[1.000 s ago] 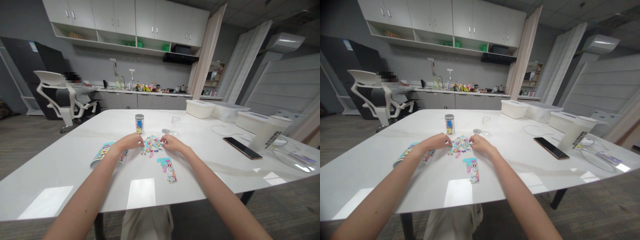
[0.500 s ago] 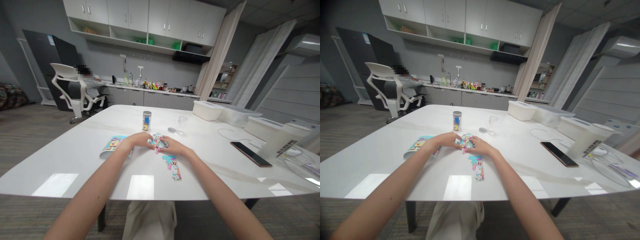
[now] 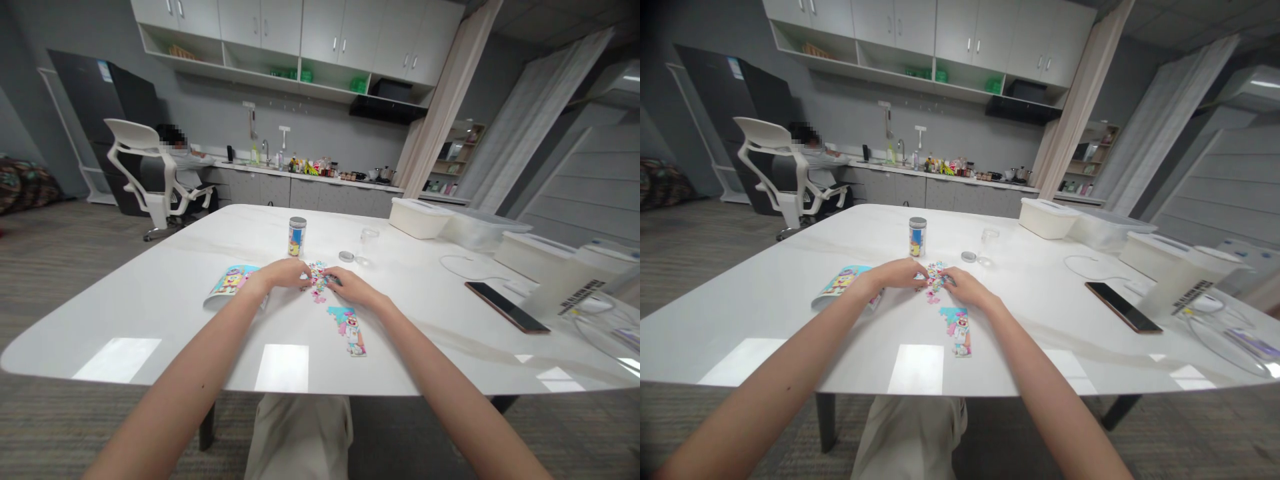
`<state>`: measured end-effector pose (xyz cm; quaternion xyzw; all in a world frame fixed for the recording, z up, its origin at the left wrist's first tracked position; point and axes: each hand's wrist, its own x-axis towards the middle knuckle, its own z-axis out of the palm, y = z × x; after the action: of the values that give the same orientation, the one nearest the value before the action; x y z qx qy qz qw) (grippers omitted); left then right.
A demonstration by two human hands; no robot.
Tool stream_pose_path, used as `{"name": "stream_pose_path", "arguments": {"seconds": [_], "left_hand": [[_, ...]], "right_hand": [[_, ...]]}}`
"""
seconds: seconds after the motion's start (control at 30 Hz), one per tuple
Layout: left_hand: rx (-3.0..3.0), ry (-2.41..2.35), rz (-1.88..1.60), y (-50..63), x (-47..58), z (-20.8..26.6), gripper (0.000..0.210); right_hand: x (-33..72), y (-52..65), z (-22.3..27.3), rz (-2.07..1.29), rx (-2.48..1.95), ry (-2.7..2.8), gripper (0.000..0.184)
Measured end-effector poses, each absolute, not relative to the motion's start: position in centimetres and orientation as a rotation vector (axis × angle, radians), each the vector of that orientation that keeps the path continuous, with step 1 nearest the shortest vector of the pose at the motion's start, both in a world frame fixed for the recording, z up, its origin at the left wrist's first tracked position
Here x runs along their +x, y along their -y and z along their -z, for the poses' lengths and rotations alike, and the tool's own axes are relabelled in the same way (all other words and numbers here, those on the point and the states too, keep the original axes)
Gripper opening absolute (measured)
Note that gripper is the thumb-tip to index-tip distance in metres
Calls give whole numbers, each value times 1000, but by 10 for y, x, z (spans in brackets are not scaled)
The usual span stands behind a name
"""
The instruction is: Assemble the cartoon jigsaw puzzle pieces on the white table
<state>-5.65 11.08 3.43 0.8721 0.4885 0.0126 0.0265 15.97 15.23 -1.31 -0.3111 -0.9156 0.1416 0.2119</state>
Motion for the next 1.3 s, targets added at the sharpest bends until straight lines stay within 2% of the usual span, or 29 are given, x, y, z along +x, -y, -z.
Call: {"name": "stream_pose_path", "arguments": {"seconds": [0.13,0.27,0.4,0.63,0.97,1.07,1.17,1.3], "left_hand": [[2688,-1498,-85,-112,-57,-35,27],[2689,-1513,-105,-113,-58,-34,33],[2679,-1621,-5,-113,-58,-32,42],[2599,-1890,168,-114,-67,-35,44],[2552,-1730,79,-123,-92,-34,41],[2518,-1750,40,-122,-98,-38,42],[2450,-1813,26,-119,-103,-43,44],[2458,-1766,44,-117,-106,-44,36]], "right_hand": [[162,-153,11,-365,-865,2520,34],[163,-150,6,-337,-881,2513,28],[161,-146,5,-354,-868,2543,34],[161,-146,3,-318,-901,2549,19],[175,-154,-7,-216,-1146,2501,27],[186,-154,-15,-282,-1178,2593,25],[198,-157,-18,-368,-1132,2685,33],[201,-163,-13,-477,-1110,2665,32]]}}
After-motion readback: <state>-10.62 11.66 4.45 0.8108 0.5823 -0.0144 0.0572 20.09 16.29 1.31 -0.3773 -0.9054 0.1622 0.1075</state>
